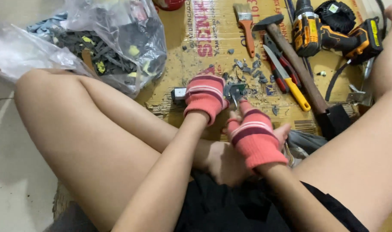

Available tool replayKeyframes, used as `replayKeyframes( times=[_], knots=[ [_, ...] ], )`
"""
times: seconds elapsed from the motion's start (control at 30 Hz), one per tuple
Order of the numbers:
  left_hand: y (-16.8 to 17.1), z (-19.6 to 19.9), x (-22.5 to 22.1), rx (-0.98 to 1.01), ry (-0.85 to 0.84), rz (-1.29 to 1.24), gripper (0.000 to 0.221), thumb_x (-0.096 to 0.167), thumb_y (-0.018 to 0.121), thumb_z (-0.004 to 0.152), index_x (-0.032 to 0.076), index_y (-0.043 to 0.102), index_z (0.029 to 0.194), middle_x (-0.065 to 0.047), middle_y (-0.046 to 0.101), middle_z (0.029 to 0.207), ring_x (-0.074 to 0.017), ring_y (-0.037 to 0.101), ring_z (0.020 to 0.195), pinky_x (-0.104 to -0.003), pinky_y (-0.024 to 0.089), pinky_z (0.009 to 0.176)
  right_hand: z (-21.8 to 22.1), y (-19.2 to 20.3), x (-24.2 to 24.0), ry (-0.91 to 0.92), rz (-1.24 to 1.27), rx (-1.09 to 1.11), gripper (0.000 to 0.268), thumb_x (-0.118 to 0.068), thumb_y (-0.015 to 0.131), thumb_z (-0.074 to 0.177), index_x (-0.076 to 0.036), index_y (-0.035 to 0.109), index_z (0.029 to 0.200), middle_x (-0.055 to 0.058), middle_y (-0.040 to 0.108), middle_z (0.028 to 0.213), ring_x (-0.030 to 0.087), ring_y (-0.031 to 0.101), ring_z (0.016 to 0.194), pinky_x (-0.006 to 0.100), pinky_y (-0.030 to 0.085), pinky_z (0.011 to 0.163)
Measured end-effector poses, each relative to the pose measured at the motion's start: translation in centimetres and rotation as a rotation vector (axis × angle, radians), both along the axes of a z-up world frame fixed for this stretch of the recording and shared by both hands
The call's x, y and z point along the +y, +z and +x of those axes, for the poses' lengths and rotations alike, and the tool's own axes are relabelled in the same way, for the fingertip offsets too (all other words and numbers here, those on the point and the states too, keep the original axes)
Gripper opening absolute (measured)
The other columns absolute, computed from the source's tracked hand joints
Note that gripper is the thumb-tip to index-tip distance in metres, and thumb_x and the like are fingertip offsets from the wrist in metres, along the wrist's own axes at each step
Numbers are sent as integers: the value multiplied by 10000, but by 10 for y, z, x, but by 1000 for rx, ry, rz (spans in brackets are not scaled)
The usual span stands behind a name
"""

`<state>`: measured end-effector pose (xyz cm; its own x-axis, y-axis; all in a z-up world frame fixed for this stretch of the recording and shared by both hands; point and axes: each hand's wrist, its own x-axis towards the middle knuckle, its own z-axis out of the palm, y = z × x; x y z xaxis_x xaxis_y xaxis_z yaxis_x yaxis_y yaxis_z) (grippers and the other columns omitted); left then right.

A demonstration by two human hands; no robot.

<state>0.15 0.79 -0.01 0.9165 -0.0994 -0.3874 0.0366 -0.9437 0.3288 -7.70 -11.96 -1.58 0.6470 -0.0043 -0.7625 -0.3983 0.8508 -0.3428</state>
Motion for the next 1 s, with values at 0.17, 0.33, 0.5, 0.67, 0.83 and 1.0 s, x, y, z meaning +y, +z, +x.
replayKeyframes(
  times=[0.17, 0.33, 0.5, 0.67, 0.83, 1.0],
  knots=[
    [2, -1, 2, -5, 19, 6, 578, 496, 761, 793, 171, 684, 1265, -136, 687, 1153, -350, 683, 1100, -520, 587, 884, 4, 40, -5, 1044, -1495, 47, 479, -277, 659, 866, -194, 678, 1337, 171, 724, 1172, 385, 638, 1189, 616, 445, 1065],
    [4, -2, 1, -9, 23, 3, 580, 500, 762, 792, 168, 684, 1261, -137, 688, 1145, -349, 684, 1095, -518, 588, 881, 26, 66, 3, 1135, -1570, 41, 382, -137, 604, 907, -94, 707, 1272, 228, 741, 1080, 374, 711, 1023, 503, 575, 919],
    [9, 1, 3, -26, 23, -29, 582, 503, 762, 791, 165, 685, 1258, -138, 690, 1138, -349, 686, 1090, -517, 588, 878, 43, 68, 1, 1204, -1677, 25, 358, -214, 621, 932, -129, 721, 1265, 216, 744, 1086, 383, 705, 1044, 521, 572, 931],
    [7, 2, 2, -22, -6, -53, 584, 508, 763, 790, 161, 685, 1254, -138, 691, 1128, -349, 688, 1083, -514, 590, 875, 51, 65, -4, 1174, -1698, 55, 355, -228, 623, 933, -142, 719, 1263, 210, 743, 1087, 380, 703, 1052, 525, 569, 937],
    [12, 3, 1, -42, -24, -68, 587, 511, 763, 789, 157, 686, 1251, -139, 693, 1121, -348, 690, 1079, -512, 591, 872, 42, 62, -1, 1135, -1725, 57, 353, -239, 624, 933, -151, 718, 1262, 205, 743, 1087, 379, 701, 1058, 528, 567, 942],
    [21, -2, 2, -90, -46, -84, 589, 515, 764, 789, 154, 686, 1248, -140, 694, 1113, -348, 692, 1074, -510, 592, 869, 35, 64, 8, 1069, -1768, 46, 351, -250, 626, 933, -161, 716, 1260, 201, 743, 1087, 377, 698, 1064, 531, 565, 946]
  ],
)
